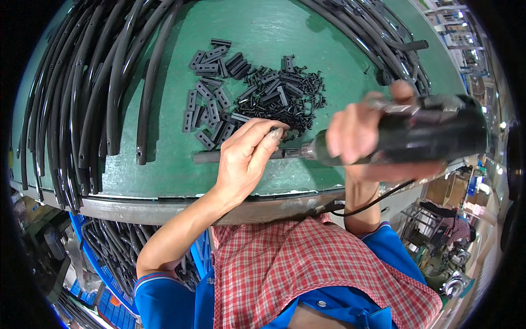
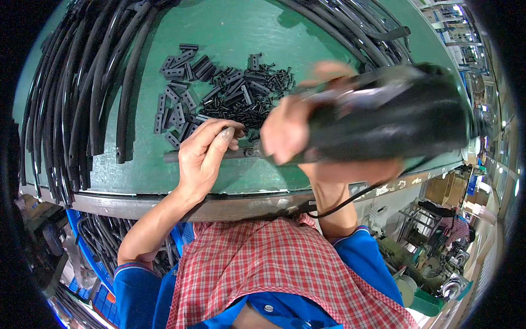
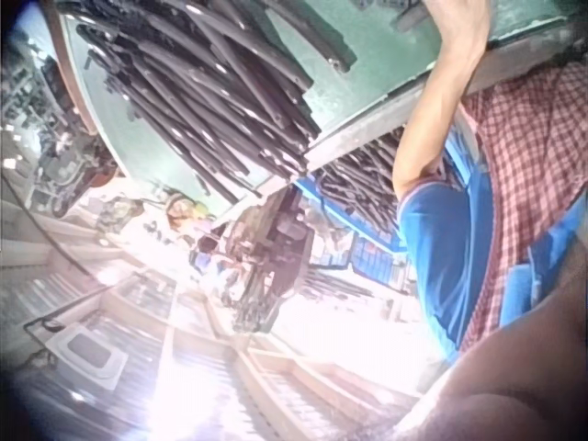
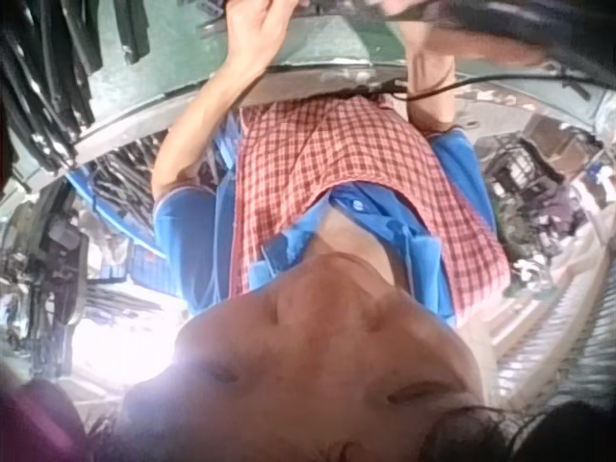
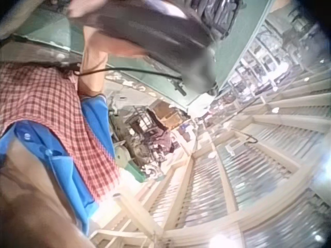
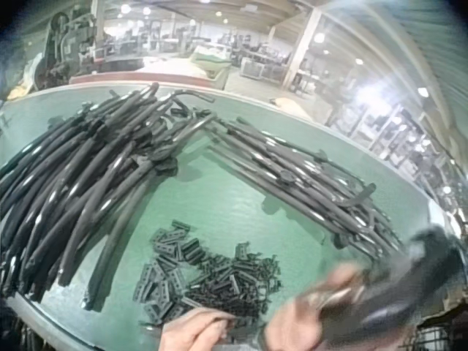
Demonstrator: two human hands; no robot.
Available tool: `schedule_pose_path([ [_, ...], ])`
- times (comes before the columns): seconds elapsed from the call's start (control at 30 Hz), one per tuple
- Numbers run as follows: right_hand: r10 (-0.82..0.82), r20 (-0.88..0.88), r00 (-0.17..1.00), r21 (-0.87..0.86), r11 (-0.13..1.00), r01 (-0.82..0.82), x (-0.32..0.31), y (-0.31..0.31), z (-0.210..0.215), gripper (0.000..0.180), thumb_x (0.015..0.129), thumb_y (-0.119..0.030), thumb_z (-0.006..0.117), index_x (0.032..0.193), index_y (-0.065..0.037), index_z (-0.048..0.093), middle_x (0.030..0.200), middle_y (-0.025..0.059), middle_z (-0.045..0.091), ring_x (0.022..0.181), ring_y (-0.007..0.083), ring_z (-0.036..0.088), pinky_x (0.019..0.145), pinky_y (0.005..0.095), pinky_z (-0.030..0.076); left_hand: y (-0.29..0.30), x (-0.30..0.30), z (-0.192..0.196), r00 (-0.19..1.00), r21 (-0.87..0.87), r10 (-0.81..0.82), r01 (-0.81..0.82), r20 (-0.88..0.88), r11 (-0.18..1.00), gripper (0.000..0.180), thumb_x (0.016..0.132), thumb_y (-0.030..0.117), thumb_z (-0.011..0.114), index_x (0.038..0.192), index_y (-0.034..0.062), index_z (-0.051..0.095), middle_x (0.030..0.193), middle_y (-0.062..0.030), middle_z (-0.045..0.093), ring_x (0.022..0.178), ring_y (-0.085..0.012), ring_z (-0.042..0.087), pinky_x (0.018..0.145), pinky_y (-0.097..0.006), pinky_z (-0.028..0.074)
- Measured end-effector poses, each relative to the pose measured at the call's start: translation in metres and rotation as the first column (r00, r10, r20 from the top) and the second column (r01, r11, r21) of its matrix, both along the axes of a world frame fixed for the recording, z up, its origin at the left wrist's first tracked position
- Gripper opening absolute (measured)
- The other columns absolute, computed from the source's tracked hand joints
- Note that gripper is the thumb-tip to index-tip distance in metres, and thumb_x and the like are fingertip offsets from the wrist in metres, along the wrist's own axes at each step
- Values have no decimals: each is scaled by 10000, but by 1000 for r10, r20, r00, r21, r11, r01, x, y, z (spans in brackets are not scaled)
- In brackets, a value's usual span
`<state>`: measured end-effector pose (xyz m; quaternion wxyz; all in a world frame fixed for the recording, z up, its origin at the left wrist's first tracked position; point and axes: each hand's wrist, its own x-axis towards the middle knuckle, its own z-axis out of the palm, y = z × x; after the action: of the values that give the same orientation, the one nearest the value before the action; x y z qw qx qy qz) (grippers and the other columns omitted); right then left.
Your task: The person uses a power drill to fasten small black plastic clips onto curved black rods at a green worktable. They repeatedly pick up a rod, align a clip, and drive a screw into it, then place the finished assembly aside.
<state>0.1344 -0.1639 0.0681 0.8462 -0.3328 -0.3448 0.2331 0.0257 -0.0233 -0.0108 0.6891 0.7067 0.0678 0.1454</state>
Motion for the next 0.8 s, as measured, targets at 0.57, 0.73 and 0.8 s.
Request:
schedule_pose_path([
  [0.57, -92, 199, 976, -111, 987, 115, -2, -20, 4, 1044, 676, -767, 637, 1378, -37, 382, 715, 58, 533, 591, 203, 567, 538, 350, 453, 4, -1, -1, 999, 123, -53, 51, 13, 991, 175, 848, 23, 649, 1013, -28, 679, 959, -118, 677, 849, -179, 638, 738, -276, 511],
  [0.73, -82, 165, 983, -130, 986, 104, -10, -18, 10, 682, 786, -437, 678, 1260, -3, 448, 696, 115, 569, 591, 244, 584, 546, 382, 473, 2, 0, -5, 998, 120, -50, 46, 26, 992, 196, 818, 36, 674, 1010, -4, 679, 931, -127, 671, 845, -229, 654, 743, -307, 527],
  [0.8, -60, 174, 983, -141, 986, 86, -12, -17, 13, 572, 823, -348, 682, 1217, 7, 468, 686, 131, 575, 595, 256, 590, 549, 388, 479, 3, 1, -5, 997, 150, -70, 64, 32, 987, 201, 813, 38, 676, 1008, -6, 679, 933, -130, 674, 853, -241, 657, 750, -316, 528],
])
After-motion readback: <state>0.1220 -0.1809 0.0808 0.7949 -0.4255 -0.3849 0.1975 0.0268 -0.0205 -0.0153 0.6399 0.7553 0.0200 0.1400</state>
